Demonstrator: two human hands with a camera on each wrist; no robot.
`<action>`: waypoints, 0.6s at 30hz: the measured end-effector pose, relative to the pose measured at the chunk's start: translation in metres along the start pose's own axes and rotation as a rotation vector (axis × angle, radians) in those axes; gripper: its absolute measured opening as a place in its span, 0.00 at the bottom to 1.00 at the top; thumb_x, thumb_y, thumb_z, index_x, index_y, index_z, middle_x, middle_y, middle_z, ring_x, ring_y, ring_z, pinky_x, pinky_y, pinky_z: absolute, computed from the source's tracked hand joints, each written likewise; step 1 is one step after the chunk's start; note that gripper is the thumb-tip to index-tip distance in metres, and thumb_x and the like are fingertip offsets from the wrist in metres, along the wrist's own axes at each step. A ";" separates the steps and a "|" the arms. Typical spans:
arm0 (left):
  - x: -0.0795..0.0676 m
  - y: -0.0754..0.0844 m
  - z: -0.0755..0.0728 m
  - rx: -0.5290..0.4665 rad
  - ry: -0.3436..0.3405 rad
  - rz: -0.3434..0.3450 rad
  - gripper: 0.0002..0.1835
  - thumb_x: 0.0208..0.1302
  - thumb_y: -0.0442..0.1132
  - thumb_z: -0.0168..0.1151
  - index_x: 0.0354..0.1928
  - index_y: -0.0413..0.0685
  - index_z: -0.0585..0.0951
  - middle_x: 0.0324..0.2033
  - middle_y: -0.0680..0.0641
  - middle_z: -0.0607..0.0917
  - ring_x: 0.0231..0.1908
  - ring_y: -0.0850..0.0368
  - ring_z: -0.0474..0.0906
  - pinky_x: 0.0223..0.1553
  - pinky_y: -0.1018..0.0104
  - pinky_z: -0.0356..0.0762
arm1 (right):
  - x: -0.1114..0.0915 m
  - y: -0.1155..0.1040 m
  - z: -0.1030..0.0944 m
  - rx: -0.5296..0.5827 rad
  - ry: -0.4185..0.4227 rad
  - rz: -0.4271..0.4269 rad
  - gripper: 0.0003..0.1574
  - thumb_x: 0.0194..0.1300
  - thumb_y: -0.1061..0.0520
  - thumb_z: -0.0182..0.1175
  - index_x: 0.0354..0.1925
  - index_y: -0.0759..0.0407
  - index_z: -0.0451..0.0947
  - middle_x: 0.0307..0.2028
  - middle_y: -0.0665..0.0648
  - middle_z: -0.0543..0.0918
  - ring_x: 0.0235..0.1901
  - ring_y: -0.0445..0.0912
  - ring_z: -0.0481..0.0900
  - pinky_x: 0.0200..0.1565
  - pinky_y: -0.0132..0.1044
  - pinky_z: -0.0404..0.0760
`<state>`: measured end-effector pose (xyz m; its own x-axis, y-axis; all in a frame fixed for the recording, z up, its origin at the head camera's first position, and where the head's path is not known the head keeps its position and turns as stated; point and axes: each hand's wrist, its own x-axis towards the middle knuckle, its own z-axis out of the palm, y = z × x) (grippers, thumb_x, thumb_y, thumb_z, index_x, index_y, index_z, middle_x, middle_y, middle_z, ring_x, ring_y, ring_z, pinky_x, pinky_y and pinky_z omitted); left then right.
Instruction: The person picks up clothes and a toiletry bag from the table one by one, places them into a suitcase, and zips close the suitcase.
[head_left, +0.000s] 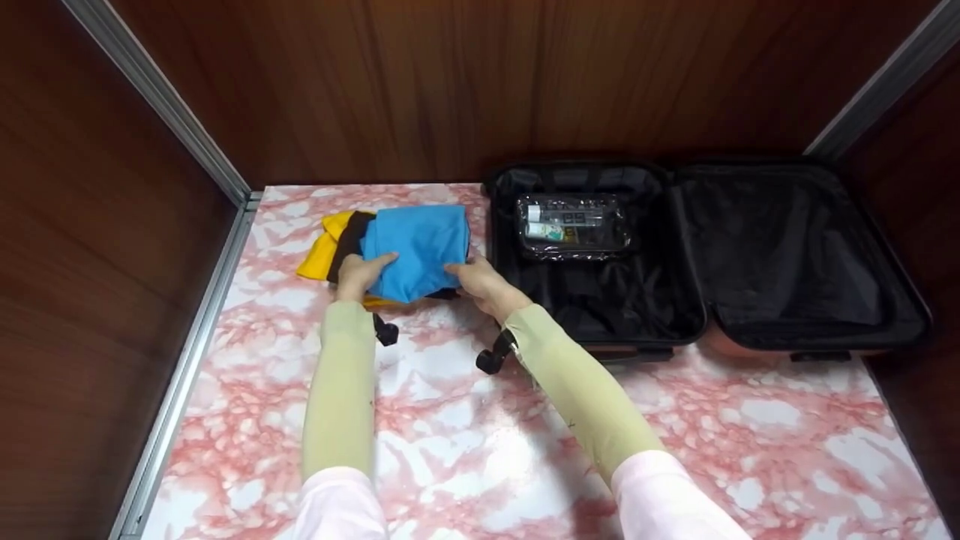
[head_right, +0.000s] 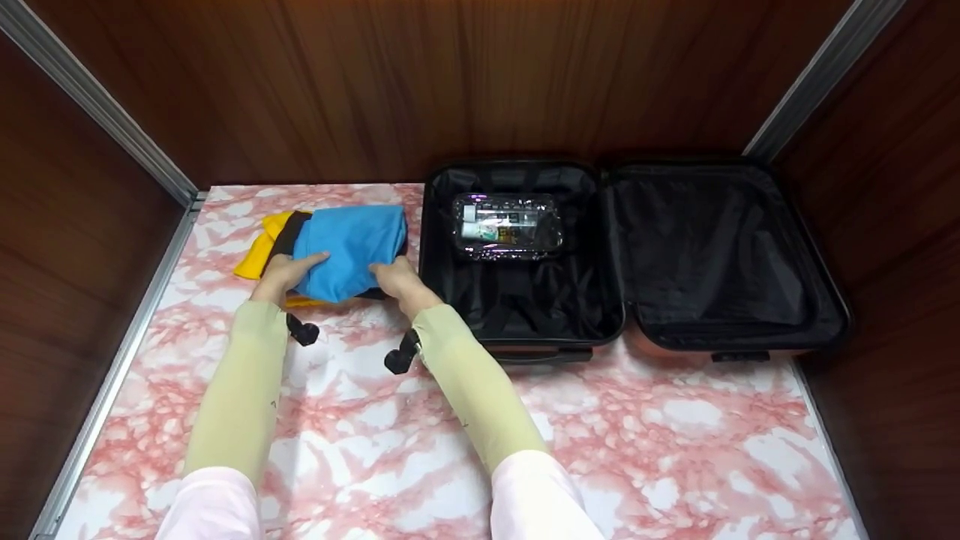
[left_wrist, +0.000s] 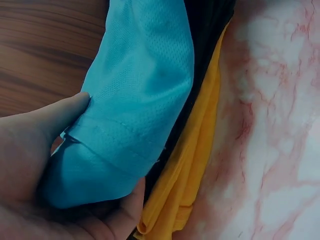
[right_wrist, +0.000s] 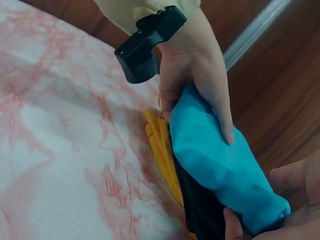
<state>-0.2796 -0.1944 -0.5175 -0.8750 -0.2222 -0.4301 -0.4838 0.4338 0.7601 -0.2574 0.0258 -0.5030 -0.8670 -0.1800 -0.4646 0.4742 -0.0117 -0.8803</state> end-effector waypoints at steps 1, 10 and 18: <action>0.000 0.000 0.000 0.012 0.006 0.004 0.50 0.68 0.58 0.65 0.74 0.26 0.57 0.72 0.31 0.63 0.68 0.41 0.63 0.71 0.50 0.58 | 0.000 0.000 0.001 0.007 -0.001 0.000 0.39 0.76 0.63 0.53 0.76 0.73 0.48 0.70 0.70 0.63 0.64 0.56 0.68 0.67 0.49 0.66; -0.005 0.009 -0.003 -0.005 -0.031 0.055 0.44 0.73 0.51 0.61 0.76 0.27 0.54 0.73 0.32 0.61 0.71 0.40 0.60 0.70 0.50 0.59 | -0.001 -0.002 0.002 0.088 0.001 -0.010 0.33 0.76 0.65 0.52 0.74 0.70 0.55 0.50 0.64 0.75 0.43 0.53 0.78 0.63 0.50 0.72; -0.005 0.020 -0.006 0.014 -0.004 0.133 0.42 0.73 0.50 0.60 0.73 0.25 0.58 0.71 0.31 0.65 0.69 0.41 0.63 0.69 0.53 0.61 | 0.000 -0.003 0.000 0.130 -0.005 -0.024 0.31 0.76 0.67 0.50 0.74 0.68 0.58 0.45 0.61 0.77 0.43 0.55 0.82 0.59 0.48 0.75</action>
<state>-0.2847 -0.1898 -0.4974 -0.9314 -0.1581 -0.3278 -0.3629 0.4713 0.8038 -0.2593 0.0261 -0.5005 -0.8779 -0.1826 -0.4426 0.4691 -0.1430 -0.8715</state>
